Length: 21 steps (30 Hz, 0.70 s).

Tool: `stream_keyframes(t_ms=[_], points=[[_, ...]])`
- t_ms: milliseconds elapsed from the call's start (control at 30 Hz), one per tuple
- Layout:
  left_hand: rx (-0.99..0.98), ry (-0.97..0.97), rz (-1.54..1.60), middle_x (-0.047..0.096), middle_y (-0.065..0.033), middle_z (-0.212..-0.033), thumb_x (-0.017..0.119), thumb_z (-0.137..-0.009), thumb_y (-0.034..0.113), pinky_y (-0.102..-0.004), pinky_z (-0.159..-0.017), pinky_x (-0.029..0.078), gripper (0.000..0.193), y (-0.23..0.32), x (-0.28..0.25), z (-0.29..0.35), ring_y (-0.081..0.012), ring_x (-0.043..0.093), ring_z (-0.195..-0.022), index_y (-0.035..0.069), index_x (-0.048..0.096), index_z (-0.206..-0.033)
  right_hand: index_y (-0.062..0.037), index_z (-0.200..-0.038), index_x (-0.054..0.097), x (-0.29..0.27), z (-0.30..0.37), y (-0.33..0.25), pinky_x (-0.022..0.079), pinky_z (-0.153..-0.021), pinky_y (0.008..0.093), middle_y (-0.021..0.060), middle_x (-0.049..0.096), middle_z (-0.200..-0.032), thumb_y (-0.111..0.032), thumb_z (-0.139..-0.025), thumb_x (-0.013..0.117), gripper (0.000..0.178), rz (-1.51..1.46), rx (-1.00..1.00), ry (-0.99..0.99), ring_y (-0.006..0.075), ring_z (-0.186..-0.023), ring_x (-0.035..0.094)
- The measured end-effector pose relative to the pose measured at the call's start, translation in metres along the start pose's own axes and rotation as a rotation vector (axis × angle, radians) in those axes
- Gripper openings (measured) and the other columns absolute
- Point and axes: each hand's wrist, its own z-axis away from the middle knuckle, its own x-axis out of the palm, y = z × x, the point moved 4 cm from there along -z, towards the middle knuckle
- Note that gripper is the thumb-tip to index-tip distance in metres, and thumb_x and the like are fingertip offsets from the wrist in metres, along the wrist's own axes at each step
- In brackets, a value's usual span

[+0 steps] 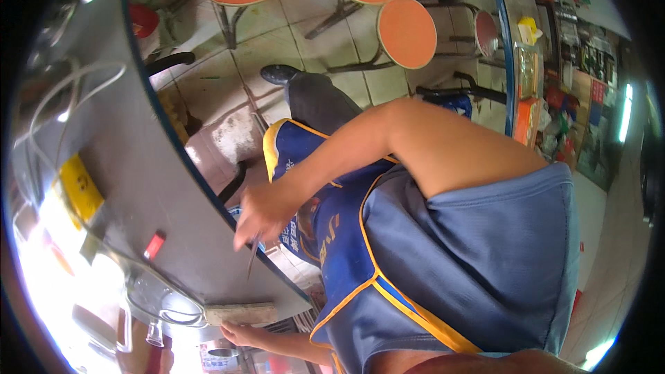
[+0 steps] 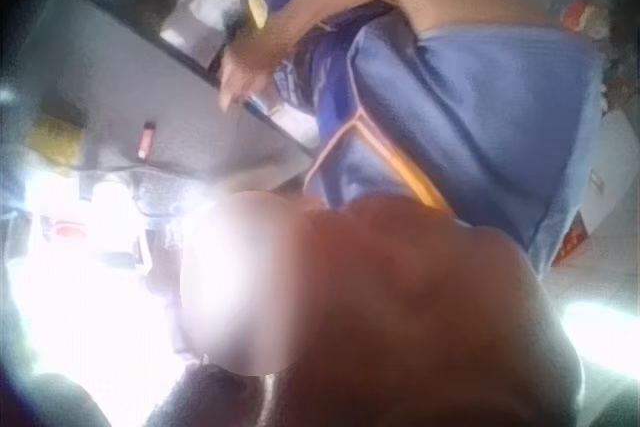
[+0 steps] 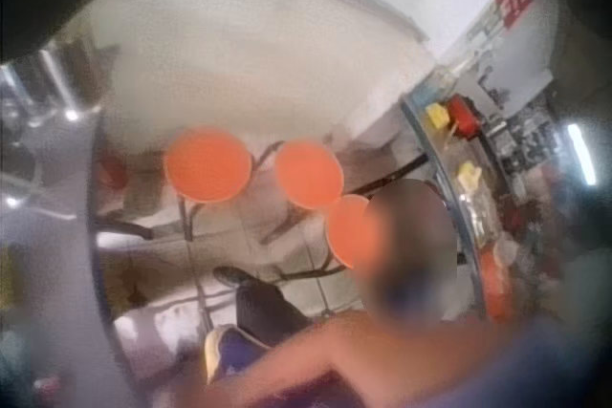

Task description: The person uses a screwdriver to unscrew and remove a wall-mounted electrical outlet. They then handle a power strip, unscrewing its casing and manipulating internal wires on a table. The person continues to work on the outlet and power strip components throughout the clip.

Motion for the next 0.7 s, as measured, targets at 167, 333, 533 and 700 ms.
stream_keyframes(t_ms=[167,333,533,700], points=[[0.516,0.315,-0.579,0.062,-0.0228,-0.132,0.062,-0.099,0.054,-0.0428,-0.087,0.057,0.075,0.005,-0.006,-0.043,-0.0301,0.064,-0.110,-0.005,0.051,-0.144,-0.0138,-0.114,0.073,-0.114,0.154,0.070,0.058,-0.069,0.0456,0.0140,0.075,-0.088,-0.020,-0.088,0.069,0.027,0.259,0.732,0.217,0.0350,-0.076,0.073],[0.928,0.112,-0.164,0.065,-0.0202,-0.126,0.054,-0.107,0.021,-0.0404,-0.092,0.056,0.039,0.176,0.057,0.048,-0.0298,0.067,-0.098,-0.006,0.056,-0.134,-0.0036,-0.116,0.068,-0.197,0.280,0.128,0.051,-0.089,0.0491,0.0201,0.068,-0.111,-0.027,-0.101,0.057,0.030,0.788,1.346,0.162,0.0417,-0.103,0.064],[0.728,-0.813,-0.183,0.064,-0.0229,-0.134,0.070,-0.094,0.019,-0.0394,-0.103,0.049,0.051,0.091,0.318,0.086,-0.0327,0.065,-0.118,-0.004,0.057,-0.138,-0.0020,-0.114,0.062,-0.225,0.311,0.179,0.057,-0.086,0.0413,0.0133,0.068,-0.104,-0.040,-0.104,0.059,0.039,0.043,1.829,0.707,0.0277,-0.097,0.068],[0.104,-1.296,-0.151,0.069,-0.0151,-0.104,0.069,-0.097,0.039,-0.0348,-0.080,0.054,0.052,-0.040,0.467,0.066,-0.0224,0.067,-0.083,-0.008,0.064,-0.120,0.0054,-0.132,0.048,-0.273,0.240,0.253,0.055,-0.102,0.0445,0.0204,0.059,-0.133,-0.041,-0.106,0.058,0.054,-0.417,1.304,1.277,0.0304,-0.119,0.062]])
